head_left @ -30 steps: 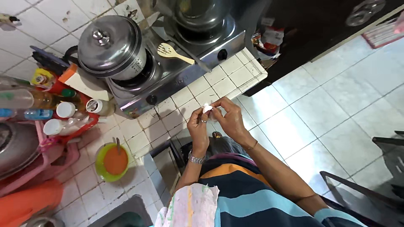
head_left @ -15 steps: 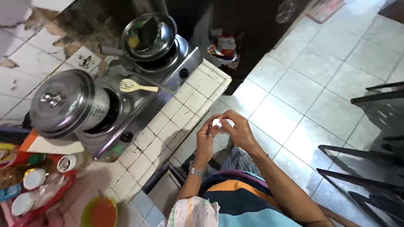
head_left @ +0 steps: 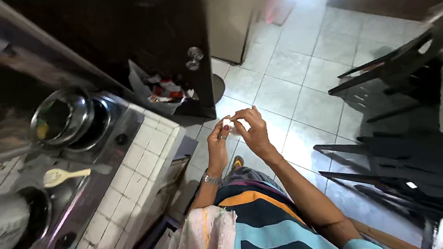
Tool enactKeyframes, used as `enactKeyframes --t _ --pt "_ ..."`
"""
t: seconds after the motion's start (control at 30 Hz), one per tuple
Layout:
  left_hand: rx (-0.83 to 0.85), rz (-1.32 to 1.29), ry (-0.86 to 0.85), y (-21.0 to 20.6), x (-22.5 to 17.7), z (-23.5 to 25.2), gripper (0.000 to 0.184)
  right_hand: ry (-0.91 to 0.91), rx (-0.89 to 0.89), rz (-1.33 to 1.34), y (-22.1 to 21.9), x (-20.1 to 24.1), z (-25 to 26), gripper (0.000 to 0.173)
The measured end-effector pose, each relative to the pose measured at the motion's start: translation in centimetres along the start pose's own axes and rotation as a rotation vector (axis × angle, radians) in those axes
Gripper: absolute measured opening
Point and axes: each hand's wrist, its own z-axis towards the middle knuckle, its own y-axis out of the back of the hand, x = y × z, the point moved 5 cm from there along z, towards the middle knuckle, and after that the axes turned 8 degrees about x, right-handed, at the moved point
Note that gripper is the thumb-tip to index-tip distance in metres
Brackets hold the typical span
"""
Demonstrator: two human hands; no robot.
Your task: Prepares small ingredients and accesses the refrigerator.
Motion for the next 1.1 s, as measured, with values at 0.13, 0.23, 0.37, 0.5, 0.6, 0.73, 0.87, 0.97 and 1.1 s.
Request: enactKeyframes --t 0.13,0.23,0.37,0.5,0.6,0.73,0.87,0.97,1.1 --pt "0.146 0.074 0.051 -6.7 1.7 5.3 0.022 -0.044 -0.003 -0.145 6.9 -4.7 1.0 0.022" --pt "0.231 0.114 0.095 -10.9 3.3 9.4 0.019 -0.084 -0.092 -0.259 10.0 -8.0 2.4 0.015" --pt "0.231 0.109 0.221 -14.8 5.6 15.7 0.014 -0.118 -0.188 -0.476 12.1 -12.3 6.0 0.014" --pt "0.278 0.006 0.277 -17.8 7.2 23.9 0.013 -0.075 -0.213 -0.628 13.8 -17.3 12.2 0.016" --pt "0.390 -0.012 0.319 -21.1 7.1 30.6 0.013 -0.147 -0.220 -0.604 16.5 -21.0 17.6 0.013" --pt "0.697 0.219 0.144 -26.9 5.2 38.8 0.043 -0.263 -0.268 -0.489 21.8 -24.8 23.8 0.012" --pt "0.782 0.384 0.017 -32.0 4.7 45.7 0.026 -0.308 -0.351 -0.455 25.8 -29.5 28.5 0.017" --pt "0.799 0.433 0.013 -35.8 5.4 50.5 0.026 -0.271 -0.429 -0.484 28.8 -34.1 31.7 0.021" --pt "0.842 0.404 0.061 -41.8 7.5 56.8 0.023 -0.247 -0.497 -0.514 33.7 -40.1 35.6 0.023"
